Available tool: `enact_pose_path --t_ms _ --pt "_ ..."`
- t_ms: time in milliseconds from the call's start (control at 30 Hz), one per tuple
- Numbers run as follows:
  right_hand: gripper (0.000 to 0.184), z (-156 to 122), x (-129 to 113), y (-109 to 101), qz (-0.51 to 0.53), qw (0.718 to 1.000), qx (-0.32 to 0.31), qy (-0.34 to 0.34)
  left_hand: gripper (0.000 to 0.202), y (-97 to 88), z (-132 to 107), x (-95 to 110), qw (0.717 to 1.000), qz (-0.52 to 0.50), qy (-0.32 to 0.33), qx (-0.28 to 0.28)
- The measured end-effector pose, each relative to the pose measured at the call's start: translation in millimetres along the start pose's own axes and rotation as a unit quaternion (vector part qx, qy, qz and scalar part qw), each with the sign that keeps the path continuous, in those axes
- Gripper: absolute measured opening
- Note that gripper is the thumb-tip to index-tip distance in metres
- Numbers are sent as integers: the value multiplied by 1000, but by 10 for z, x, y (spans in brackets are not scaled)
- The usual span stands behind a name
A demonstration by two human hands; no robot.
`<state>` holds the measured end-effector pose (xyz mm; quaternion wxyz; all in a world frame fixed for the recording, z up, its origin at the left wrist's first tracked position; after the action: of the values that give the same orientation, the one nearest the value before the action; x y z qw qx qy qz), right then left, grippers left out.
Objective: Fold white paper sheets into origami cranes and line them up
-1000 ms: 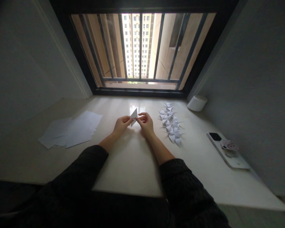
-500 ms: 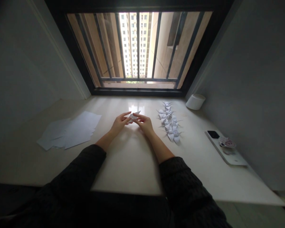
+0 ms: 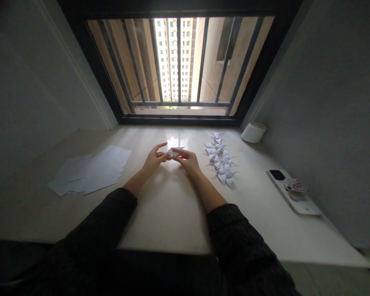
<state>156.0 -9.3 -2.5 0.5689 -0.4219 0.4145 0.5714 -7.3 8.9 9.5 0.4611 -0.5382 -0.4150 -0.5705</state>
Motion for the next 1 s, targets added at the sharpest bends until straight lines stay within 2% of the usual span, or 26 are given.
enact_pose_path --t_ms 67,167,267,467,767,900,1000 --pt "49 -3 -8 -1 -3 1000 15 7 68 8 -2 10 1000 -4 6 12" --pt "48 -2 -19 0 -3 999 33 5 57 6 -4 28 1000 7 7 18" --pt "48 -3 -25 -1 -8 1000 30 2 50 -31 4 29 999 30 -30 9" --pt "45 -14 -18 -14 -53 998 25 -24 50 -140 33 -35 995 41 -94 -8" --pt "42 2 48 -15 -81 995 41 -49 53 -122 46 -32 996 44 -73 28" --pt "43 12 64 -37 -68 995 47 -47 54 -116 59 -76 997 -13 -77 -6" --pt "44 12 73 -49 -79 995 51 -35 54 -132 65 -99 996 -20 -83 -27"
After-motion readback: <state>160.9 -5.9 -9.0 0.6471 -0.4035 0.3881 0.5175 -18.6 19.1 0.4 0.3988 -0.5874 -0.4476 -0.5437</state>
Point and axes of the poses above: each hand's wrist, its own z-axis towards the middle knuckle, its own y-axis out of the palm, x = y × z, the point moved 1 cm from there along z, towards the middle knuckle, and after that the axes turned 3 degrees about -y, right-handed, at the moved point
